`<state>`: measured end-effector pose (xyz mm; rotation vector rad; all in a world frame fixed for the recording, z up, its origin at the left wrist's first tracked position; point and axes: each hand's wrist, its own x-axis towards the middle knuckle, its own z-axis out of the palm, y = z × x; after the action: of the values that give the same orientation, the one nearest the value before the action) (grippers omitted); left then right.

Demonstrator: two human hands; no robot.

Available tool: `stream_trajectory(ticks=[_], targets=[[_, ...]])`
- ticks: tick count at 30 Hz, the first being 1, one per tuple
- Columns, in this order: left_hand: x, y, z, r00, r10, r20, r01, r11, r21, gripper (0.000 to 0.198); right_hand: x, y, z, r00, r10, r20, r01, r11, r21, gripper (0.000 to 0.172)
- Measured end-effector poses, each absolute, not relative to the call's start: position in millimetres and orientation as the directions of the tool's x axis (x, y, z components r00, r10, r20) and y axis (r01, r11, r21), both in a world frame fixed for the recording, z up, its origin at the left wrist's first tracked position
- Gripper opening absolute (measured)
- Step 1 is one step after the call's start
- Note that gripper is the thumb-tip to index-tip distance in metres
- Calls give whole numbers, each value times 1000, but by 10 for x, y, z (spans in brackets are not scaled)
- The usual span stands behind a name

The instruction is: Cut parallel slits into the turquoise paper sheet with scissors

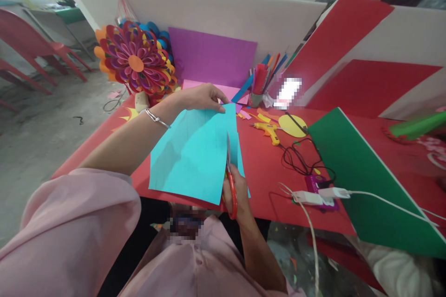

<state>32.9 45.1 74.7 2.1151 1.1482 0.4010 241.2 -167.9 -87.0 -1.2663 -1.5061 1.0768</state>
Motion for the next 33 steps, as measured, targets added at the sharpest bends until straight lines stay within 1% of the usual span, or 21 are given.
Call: stream_trajectory(ticks=[5, 9, 14, 20, 23, 33], targets=[[323, 460, 731, 565, 824, -48, 614, -381, 691, 45, 2411, -1683, -892, -106, 991, 76, 225, 99, -969, 22], [313, 478, 708, 572, 819, -55, 612, -380, 694, 47, 2402, -1681, -915, -87, 995, 40, 238, 60, -969, 24], [300, 516, 660, 565, 824, -44, 613, -384, 690, 47, 2379, -1671, -933, -49, 999, 6, 251, 18, -968, 30], [300, 527, 638, 560, 828, -32, 610, -387, 692, 48, 2394, -1689, -969, -51, 996, 75, 283, 87, -955, 34], [301, 530, 629, 563, 826, -28, 609, -392, 689, 48, 2400, -1697, -952, -48, 994, 101, 279, 110, -954, 32], [305, 520, 637, 562, 827, -33, 610, -387, 692, 52, 2401, -1690, -823, -52, 992, 112, 294, 123, -948, 35]])
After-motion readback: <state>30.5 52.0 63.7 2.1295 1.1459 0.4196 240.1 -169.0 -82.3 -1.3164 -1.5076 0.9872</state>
